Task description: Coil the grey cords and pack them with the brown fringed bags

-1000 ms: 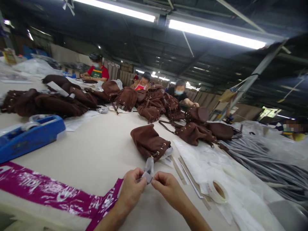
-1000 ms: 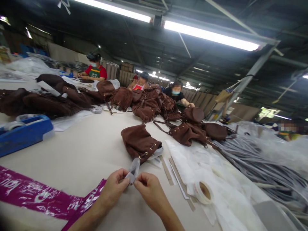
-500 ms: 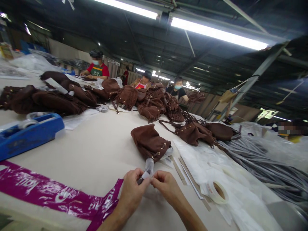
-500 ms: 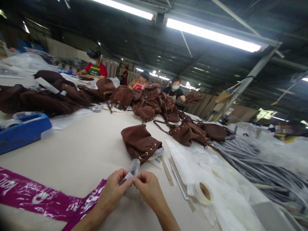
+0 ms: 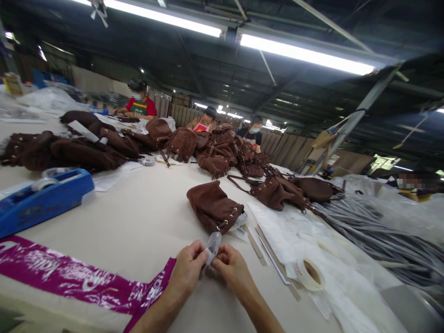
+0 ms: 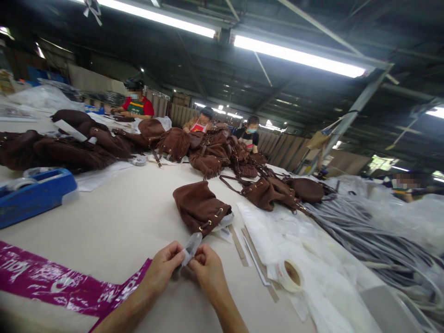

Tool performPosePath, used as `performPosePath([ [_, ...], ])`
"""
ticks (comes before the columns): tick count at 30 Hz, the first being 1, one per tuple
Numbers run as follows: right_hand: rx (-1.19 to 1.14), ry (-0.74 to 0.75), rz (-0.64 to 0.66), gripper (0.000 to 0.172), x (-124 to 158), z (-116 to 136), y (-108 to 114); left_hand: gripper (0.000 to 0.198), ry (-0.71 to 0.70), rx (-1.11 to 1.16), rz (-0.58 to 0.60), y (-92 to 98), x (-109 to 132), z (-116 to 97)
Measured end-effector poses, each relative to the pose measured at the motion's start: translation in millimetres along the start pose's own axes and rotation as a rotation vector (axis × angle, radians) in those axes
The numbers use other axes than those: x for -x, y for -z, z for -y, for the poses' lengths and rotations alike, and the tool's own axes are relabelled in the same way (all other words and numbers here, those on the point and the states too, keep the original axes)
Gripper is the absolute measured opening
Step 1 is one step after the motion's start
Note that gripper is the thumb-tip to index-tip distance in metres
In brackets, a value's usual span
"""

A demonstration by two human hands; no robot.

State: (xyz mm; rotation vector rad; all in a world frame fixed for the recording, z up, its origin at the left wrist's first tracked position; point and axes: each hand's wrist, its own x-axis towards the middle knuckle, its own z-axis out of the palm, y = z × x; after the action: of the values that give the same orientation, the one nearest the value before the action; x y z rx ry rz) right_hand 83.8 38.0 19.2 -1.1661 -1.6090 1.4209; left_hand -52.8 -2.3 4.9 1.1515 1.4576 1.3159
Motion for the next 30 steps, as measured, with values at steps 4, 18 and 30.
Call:
performPosePath([
  [4, 0.025, 0.031, -0.068, 0.023, 2.9, -1.5, -3.8, 0.026, -0.04, -0.09, -0.013, -1.7, 2.5, -2.0],
  [18, 0.07, -0.01, -0.173, 0.033, 35.7, 6.9, 11.0, 0.032, -0.097, -0.224, -0.11, -7.1, 10.5, -9.7],
  [30, -0.71, -0.317, -0.084, 0.058, 23.5, -9.8, -9.5, 0.031, -0.118, -0.206, 0.01, -9.8, 21.7, -9.2],
])
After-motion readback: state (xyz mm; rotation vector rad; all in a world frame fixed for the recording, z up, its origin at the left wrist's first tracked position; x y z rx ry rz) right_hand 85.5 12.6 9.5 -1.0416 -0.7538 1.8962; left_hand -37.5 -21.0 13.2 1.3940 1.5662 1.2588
